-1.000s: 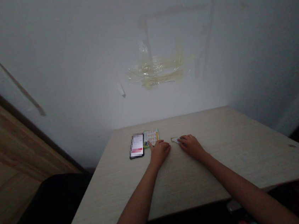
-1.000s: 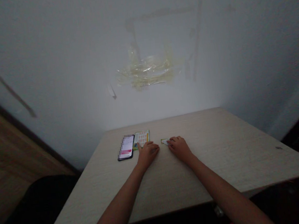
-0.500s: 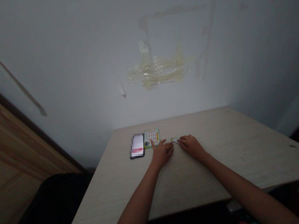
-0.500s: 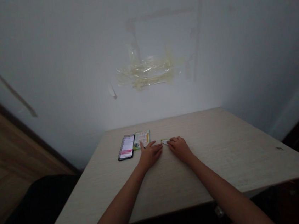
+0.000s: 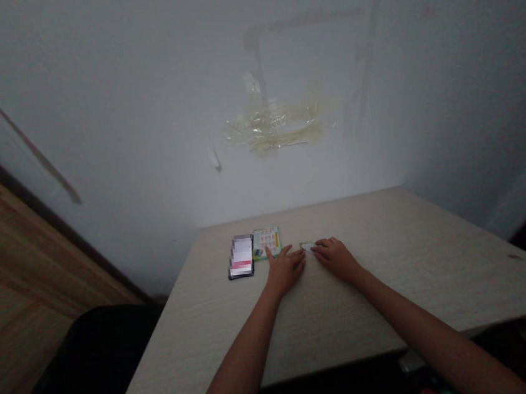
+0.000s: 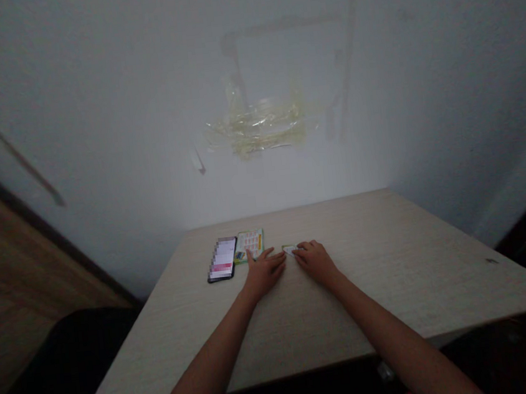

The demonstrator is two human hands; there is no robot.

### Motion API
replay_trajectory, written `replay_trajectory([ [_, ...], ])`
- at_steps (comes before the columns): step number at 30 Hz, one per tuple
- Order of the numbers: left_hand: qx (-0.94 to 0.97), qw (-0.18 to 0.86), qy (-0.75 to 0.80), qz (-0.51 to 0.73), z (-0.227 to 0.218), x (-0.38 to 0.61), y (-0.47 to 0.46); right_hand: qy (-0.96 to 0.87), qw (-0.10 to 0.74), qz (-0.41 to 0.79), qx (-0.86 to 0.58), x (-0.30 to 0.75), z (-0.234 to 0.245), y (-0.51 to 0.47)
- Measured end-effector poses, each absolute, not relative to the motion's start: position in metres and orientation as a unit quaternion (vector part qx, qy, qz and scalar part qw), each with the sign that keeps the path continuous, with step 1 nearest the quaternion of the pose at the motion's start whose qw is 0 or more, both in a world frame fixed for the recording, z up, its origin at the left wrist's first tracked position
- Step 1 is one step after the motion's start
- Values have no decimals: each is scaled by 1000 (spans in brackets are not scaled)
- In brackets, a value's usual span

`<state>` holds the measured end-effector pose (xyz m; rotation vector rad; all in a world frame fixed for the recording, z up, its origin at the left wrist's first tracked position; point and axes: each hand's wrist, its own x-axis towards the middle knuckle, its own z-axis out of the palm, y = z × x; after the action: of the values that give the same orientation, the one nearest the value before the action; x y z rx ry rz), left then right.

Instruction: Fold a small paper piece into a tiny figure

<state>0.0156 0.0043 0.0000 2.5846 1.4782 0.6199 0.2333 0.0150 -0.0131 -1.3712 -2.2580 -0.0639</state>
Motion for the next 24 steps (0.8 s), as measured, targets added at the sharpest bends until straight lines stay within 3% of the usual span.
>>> replay_trajectory([
  [24,849,49,489,194,-5,14,7,-843,234,-16,-484,234,-7,13],
])
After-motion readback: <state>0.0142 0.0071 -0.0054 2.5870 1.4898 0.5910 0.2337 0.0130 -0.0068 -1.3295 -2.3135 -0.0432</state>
